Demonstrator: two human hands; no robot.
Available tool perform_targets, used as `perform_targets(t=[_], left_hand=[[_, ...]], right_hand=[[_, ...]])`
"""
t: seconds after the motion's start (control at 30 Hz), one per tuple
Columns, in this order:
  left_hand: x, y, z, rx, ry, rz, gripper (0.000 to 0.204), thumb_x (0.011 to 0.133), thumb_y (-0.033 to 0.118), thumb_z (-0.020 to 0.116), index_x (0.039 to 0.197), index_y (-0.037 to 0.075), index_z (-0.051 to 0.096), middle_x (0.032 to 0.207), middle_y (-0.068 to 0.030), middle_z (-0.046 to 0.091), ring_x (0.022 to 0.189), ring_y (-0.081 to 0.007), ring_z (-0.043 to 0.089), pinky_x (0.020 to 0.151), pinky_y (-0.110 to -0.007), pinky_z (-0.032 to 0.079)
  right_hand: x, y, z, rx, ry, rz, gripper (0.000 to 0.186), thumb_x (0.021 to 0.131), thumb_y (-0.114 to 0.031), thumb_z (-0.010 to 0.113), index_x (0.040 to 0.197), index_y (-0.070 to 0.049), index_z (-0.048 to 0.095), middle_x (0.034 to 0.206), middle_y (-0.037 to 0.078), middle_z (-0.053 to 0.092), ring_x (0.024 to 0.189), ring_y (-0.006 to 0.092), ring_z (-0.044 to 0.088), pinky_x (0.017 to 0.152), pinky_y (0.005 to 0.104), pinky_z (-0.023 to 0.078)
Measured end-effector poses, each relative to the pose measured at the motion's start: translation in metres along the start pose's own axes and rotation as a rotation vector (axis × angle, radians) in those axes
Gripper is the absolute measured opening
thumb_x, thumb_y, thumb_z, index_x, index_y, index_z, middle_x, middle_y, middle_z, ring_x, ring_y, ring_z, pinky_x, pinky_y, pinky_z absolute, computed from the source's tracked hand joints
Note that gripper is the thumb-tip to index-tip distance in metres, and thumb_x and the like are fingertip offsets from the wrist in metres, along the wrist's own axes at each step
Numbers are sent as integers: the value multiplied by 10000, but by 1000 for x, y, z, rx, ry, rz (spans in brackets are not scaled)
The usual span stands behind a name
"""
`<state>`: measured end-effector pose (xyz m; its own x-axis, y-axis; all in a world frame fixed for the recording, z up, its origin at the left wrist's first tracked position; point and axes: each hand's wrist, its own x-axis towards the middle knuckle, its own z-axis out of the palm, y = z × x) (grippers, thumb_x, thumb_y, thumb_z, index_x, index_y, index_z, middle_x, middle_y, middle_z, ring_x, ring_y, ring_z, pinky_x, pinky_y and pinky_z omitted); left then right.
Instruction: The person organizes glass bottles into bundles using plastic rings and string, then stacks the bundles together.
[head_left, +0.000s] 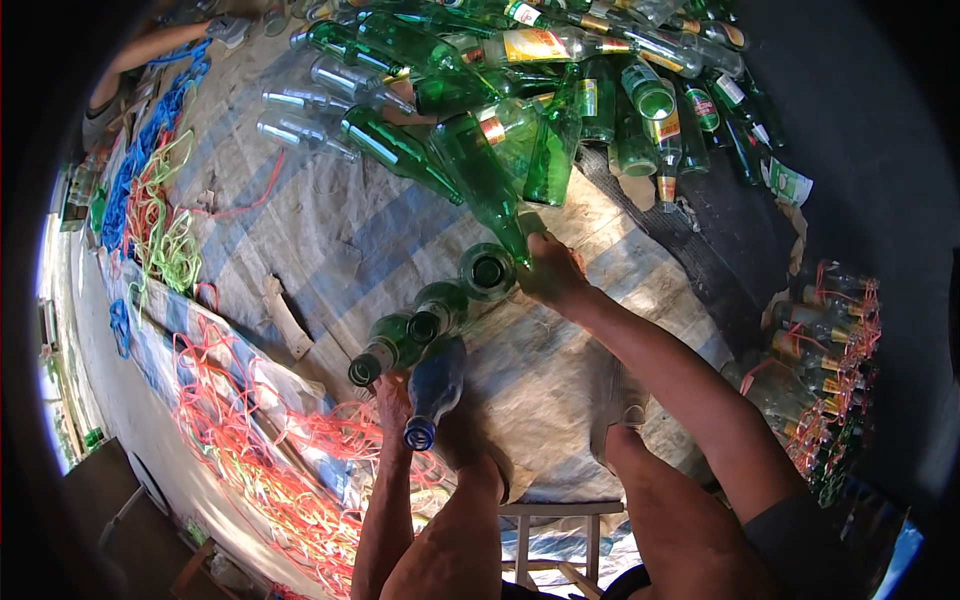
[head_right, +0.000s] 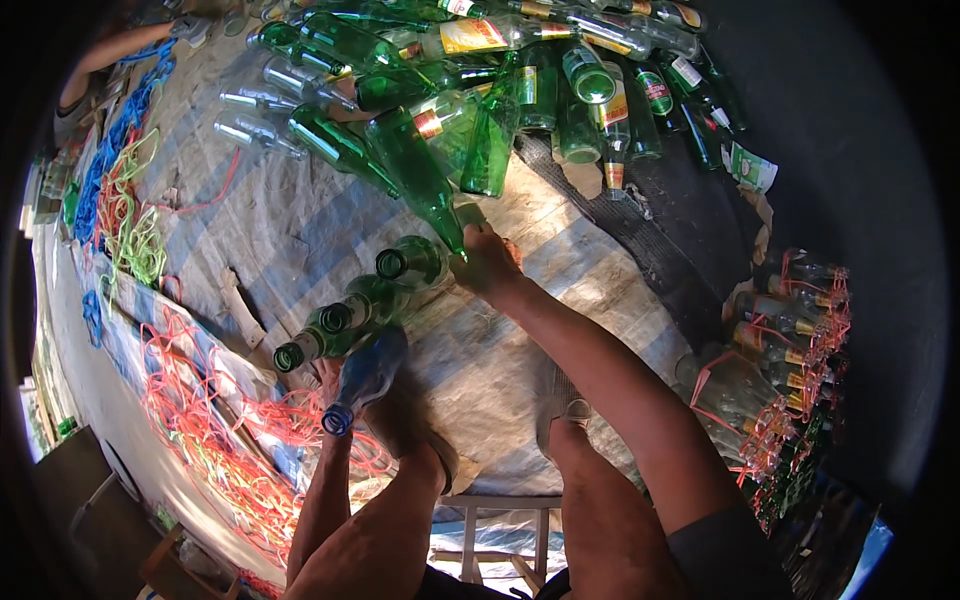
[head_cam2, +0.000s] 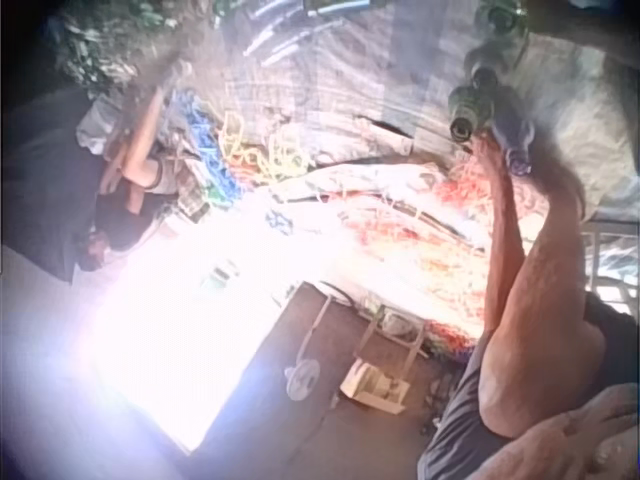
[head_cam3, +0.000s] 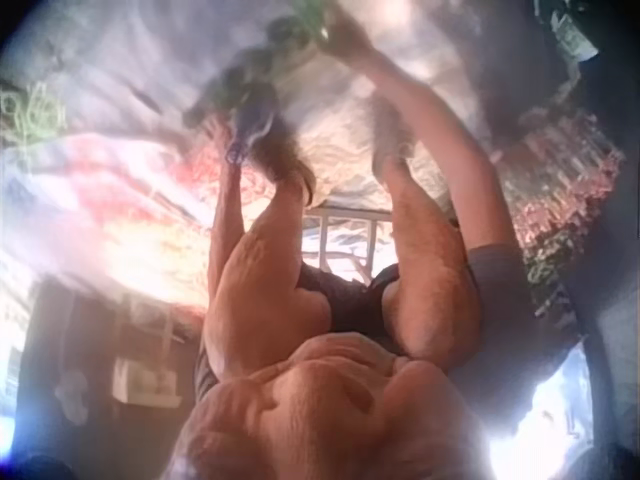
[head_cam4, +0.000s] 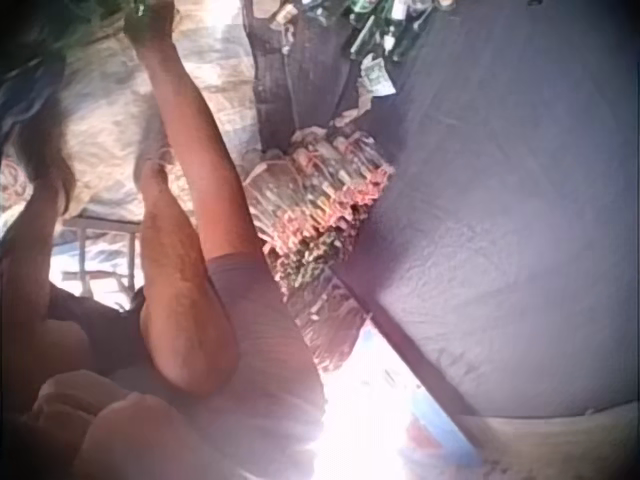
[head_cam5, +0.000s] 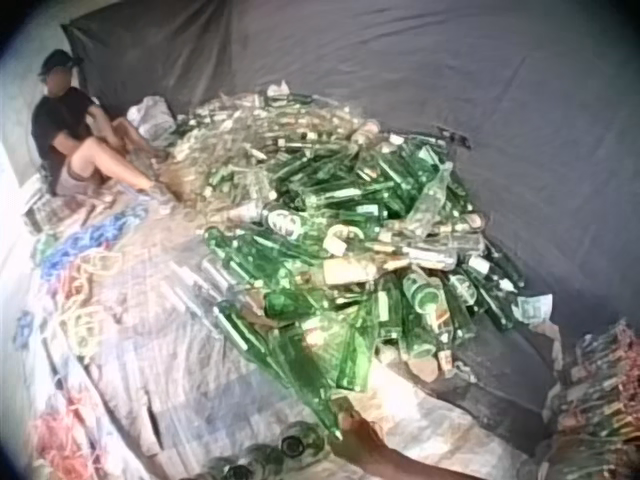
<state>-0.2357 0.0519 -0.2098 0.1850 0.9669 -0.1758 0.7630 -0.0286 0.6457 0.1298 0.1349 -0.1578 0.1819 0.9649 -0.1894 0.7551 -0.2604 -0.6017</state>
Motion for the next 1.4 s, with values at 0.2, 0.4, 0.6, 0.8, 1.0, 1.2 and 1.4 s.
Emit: perform_targets(t=[0.2,0.4,0.6,0.8,1.0,1.2,1.4], left_hand=[[-3,4,1,-38,-22,-54,561,868,365,755,1203,-19,520,1245,-279,539,1171,-435,482,952,-487,435],[1,-59,21,-404,-205,-111,458,1107,246,424,1507,53,310,1513,-266,414,1227,-345,625,942,-395,587],[2,-10,13,-706,-20,-299,524,893,329,725,1216,-13,495,1131,-238,611,1102,-439,514,938,-497,441],[-2,-20,9,-522,-1,-290,518,893,329,719,1200,-21,493,1132,-262,565,1091,-457,514,904,-519,453],[1,10,-6,15,-105,-53,586,877,358,738,1228,-42,493,1174,-281,553,1123,-466,510,909,-525,460],[2,13,-13,27,-180,-75,522,813,277,809,1306,160,681,1487,-159,401,1377,-395,382,1116,-488,390],[5,14,-11,46,-104,-50,563,843,315,792,1330,114,592,1413,-206,439,1304,-446,413,1049,-524,406]], right_hand=[[-3,-17,-39,259,-215,270,314,917,-256,610,1083,4,546,947,236,640,866,403,644,784,505,520],[-12,11,-34,267,-116,64,415,1010,-419,566,1079,-18,485,820,222,610,763,360,629,702,467,495],[-19,-1,-48,208,122,-80,360,1061,-390,507,1048,-33,457,772,227,588,713,447,604,633,495,472],[-12,-21,-68,316,243,-50,364,1046,-375,532,965,-22,493,731,197,561,626,370,587,580,461,480],[-45,-37,-116,653,79,164,346,1047,-375,536,1020,-31,563,667,16,454,505,120,536,451,308,464],[-103,-48,-153,456,143,326,305,1039,-331,565,1017,-28,536,631,97,516,513,158,518,463,368,432],[-149,-51,-201,56,151,197,210,1008,-204,631,1056,-4,589,702,239,584,548,342,565,507,421,439]])
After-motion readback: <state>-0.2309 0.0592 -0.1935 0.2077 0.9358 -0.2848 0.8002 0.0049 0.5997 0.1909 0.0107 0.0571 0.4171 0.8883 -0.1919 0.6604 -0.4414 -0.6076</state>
